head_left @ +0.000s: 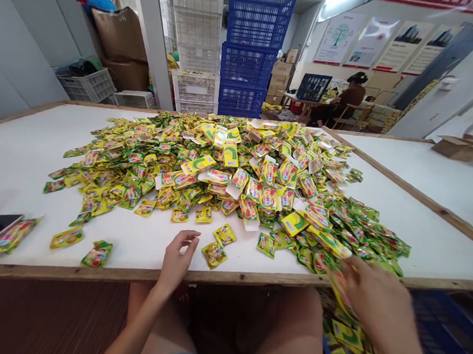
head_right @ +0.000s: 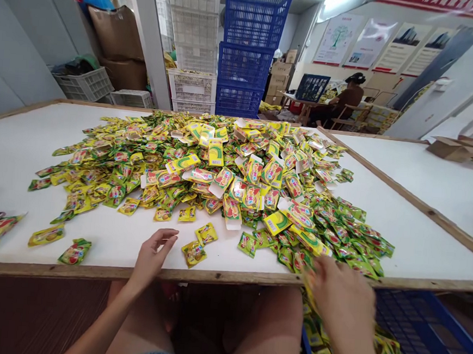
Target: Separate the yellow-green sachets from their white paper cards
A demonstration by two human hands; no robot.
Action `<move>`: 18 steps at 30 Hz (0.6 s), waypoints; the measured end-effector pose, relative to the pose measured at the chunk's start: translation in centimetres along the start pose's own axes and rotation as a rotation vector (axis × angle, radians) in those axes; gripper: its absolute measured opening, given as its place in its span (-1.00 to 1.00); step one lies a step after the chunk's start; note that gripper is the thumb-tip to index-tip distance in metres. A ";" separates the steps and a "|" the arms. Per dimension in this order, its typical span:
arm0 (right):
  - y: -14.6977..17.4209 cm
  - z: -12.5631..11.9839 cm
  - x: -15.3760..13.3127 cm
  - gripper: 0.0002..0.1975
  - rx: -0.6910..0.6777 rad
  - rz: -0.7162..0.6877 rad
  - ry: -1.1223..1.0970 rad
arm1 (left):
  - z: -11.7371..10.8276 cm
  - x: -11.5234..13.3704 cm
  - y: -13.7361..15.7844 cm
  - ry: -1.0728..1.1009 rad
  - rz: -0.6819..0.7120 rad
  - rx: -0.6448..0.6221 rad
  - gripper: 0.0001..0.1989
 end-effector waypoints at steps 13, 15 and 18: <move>1.6 17.3 -16.5 -0.82 -0.611 0.975 -1.542 | 5.9 2.7 1.2 -0.247 0.167 -0.302 -0.79; 0.9 18.3 -16.6 -0.78 -0.555 1.012 -1.527 | 5.5 2.5 1.1 -0.213 0.134 -0.304 -0.79; 0.6 18.1 -15.5 -0.71 -0.497 0.951 -1.496 | 4.5 1.7 0.3 -0.107 0.067 -0.279 -0.75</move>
Point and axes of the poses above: each hand's wrist, its own y-axis away from the middle knuckle, its own z-axis out of the palm, x = y × z, the point moved 8 cm from there along -y, towards the middle knuckle, and after that the axes turned 7 degrees about x, right-handed, at the moved point
